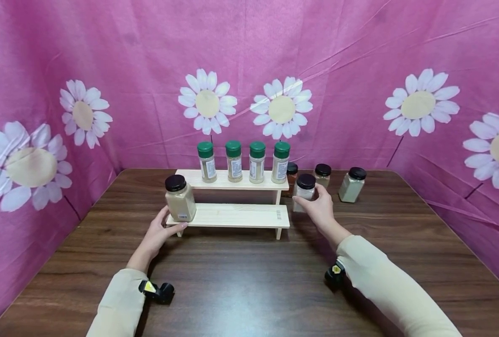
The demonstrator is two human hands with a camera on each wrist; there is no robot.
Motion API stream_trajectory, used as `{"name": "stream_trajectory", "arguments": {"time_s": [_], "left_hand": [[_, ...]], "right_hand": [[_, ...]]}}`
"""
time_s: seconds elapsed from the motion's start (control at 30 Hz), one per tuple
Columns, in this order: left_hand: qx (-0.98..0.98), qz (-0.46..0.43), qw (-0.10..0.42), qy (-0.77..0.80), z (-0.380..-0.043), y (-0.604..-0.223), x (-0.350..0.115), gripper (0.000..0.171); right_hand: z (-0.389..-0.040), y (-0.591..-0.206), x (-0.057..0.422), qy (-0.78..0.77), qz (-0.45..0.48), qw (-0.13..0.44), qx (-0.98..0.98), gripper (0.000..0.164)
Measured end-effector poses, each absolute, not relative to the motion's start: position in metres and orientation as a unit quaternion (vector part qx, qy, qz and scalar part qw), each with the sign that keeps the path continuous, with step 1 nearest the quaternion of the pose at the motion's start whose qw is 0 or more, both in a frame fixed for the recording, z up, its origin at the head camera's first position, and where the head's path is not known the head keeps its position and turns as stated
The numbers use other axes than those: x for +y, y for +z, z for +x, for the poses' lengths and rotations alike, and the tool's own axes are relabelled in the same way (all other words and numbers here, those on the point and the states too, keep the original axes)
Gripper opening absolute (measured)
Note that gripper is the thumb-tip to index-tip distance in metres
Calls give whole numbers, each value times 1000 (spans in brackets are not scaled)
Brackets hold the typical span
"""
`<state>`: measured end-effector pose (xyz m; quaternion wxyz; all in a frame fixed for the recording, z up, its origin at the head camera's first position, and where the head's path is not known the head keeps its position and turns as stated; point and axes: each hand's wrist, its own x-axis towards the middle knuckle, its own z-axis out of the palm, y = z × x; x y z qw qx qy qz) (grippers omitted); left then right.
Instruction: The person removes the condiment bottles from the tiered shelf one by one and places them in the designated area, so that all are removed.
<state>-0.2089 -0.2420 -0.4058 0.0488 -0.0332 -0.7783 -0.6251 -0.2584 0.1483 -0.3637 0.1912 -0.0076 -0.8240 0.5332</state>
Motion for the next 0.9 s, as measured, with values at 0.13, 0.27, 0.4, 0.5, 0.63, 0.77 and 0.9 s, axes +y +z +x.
{"name": "stream_trajectory", "arguments": {"time_s": [0.13, 0.27, 0.4, 0.5, 0.63, 0.77, 0.9], "left_hand": [[-778, -31, 47, -626, -208, -406, -242, 71], [-778, -32, 47, -625, -208, -405, -242, 72], [-776, -33, 45, -628, -208, -405, -242, 71], [-776, -31, 43, -628, -208, -405, -242, 72], [-780, -28, 43, -623, -208, -405, -242, 72], [-776, -32, 44, -629, -209, -406, -242, 71], [-772, -35, 46, -633, -210, -406, -242, 70]], "right_hand": [[-264, -366, 147, 531, -1, 184, -827, 51], [-268, -369, 146, 530, -7, 170, -831, 54], [-270, -371, 143, 535, -12, 164, -829, 54], [-271, -372, 141, 546, -12, 163, -822, 53], [-272, -374, 138, 562, -13, 159, -812, 51], [-273, -375, 137, 567, -10, 151, -810, 52], [-274, -378, 137, 562, -9, 144, -815, 53]]}}
